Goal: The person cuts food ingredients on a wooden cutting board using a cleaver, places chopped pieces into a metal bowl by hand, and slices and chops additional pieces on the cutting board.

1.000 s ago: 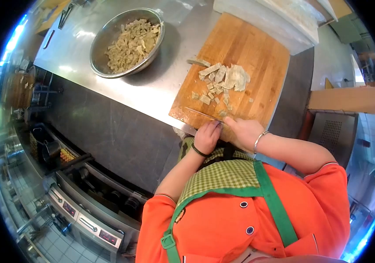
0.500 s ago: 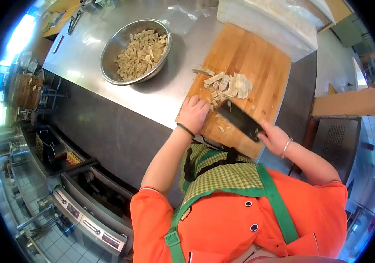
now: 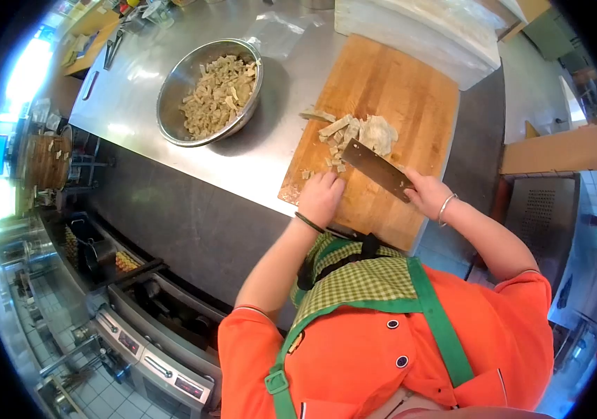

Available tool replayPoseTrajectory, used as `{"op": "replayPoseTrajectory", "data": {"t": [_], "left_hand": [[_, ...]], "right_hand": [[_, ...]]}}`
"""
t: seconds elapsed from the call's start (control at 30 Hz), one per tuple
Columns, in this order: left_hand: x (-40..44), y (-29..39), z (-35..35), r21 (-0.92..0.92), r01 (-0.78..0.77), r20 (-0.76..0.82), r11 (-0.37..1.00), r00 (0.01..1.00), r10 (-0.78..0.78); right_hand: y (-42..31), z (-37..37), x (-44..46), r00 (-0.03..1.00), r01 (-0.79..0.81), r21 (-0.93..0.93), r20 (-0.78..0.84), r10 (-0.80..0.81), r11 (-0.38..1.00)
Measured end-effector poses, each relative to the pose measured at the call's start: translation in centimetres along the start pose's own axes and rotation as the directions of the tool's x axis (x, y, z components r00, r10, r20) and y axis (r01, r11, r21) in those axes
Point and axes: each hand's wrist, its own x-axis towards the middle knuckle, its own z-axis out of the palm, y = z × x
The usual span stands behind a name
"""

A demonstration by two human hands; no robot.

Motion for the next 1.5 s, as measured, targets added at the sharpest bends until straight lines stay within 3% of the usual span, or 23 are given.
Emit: {"op": "replayPoseTrajectory", "data": {"t": [0.07, 0.13, 0.2, 0.27, 0.33, 0.63, 0.87, 0.93, 1.0, 1.07, 1.17, 1.3, 1.43, 1.5], "left_hand": [[-0.5, 1.7, 1.0, -0.106, 0.173, -0.149, 0.979, 0.971, -0.188], [-0.8, 2.3, 1.4, -0.162, 0.140, -0.227, 0.977, 0.958, -0.175], [-1.1, 2.7, 1.5, -0.205, 0.161, -0.284, 0.965, 0.934, -0.216], [-1.5, 3.3, 1.9, -0.214, 0.181, -0.285, 0.960, 0.928, -0.239], [-1.9, 3.9, 2.0, -0.221, 0.205, -0.287, 0.953, 0.921, -0.265], [-3.3, 4.5, 2.6, -0.280, 0.157, -0.314, 0.947, 0.917, -0.245], [-3.7, 4.0, 2.9, -0.279, 0.090, -0.344, 0.956, 0.920, -0.187], [-3.9, 3.9, 2.9, -0.294, 0.039, -0.370, 0.955, 0.917, -0.151], [-3.4, 3.5, 3.2, -0.234, 0.044, -0.440, 0.971, 0.886, -0.146], [-4.2, 3.8, 3.5, -0.256, 0.078, -0.366, 0.963, 0.915, -0.171], [-4.0, 3.7, 3.2, -0.255, 0.084, -0.341, 0.963, 0.924, -0.171], [-4.4, 3.6, 3.5, -0.302, 0.073, -0.308, 0.950, 0.936, -0.170], [-4.3, 3.2, 3.8, -0.297, 0.073, -0.351, 0.952, 0.919, -0.179], [-4.3, 3.3, 3.1, -0.330, -0.020, -0.408, 0.944, 0.905, -0.123]], "right_hand": [[-1.7, 0.2, 0.0, 1.000, 0.022, 0.039, -0.017, -0.021, 0.999], [-3.5, 0.5, 0.1, 0.999, 0.037, 0.073, -0.034, -0.035, 0.997], [-5.0, 1.1, 0.4, 0.998, 0.012, -0.055, 0.069, -0.009, 0.998], [-6.0, 1.6, 0.8, 0.995, 0.013, -0.080, 0.096, -0.005, 0.997], [-7.3, 0.8, 0.6, 0.975, 0.104, -0.275, 0.216, -0.044, 0.956], [-10.0, 0.4, 2.4, 0.940, 0.188, -0.264, 0.328, -0.096, 0.946], [-8.8, 4.1, 4.7, 0.960, 0.263, -0.297, 0.171, -0.220, 0.918], [-8.1, 4.0, 5.1, 0.982, 0.169, -0.132, -0.056, -0.178, 0.977], [-8.7, 1.9, 4.1, 0.992, 0.125, -0.211, -0.002, -0.128, 0.970], [-9.7, 1.1, 1.8, 0.963, 0.201, -0.350, 0.244, -0.118, 0.915], [-10.6, 0.6, 1.4, 0.945, 0.170, -0.387, 0.324, -0.039, 0.906], [-11.1, 2.4, 2.9, 0.949, 0.205, -0.375, 0.303, -0.090, 0.904], [-9.6, 4.9, 5.0, 0.953, 0.297, -0.353, 0.164, -0.253, 0.888], [-9.4, 5.3, 4.5, 0.954, 0.300, -0.339, 0.124, -0.274, 0.892]]}}
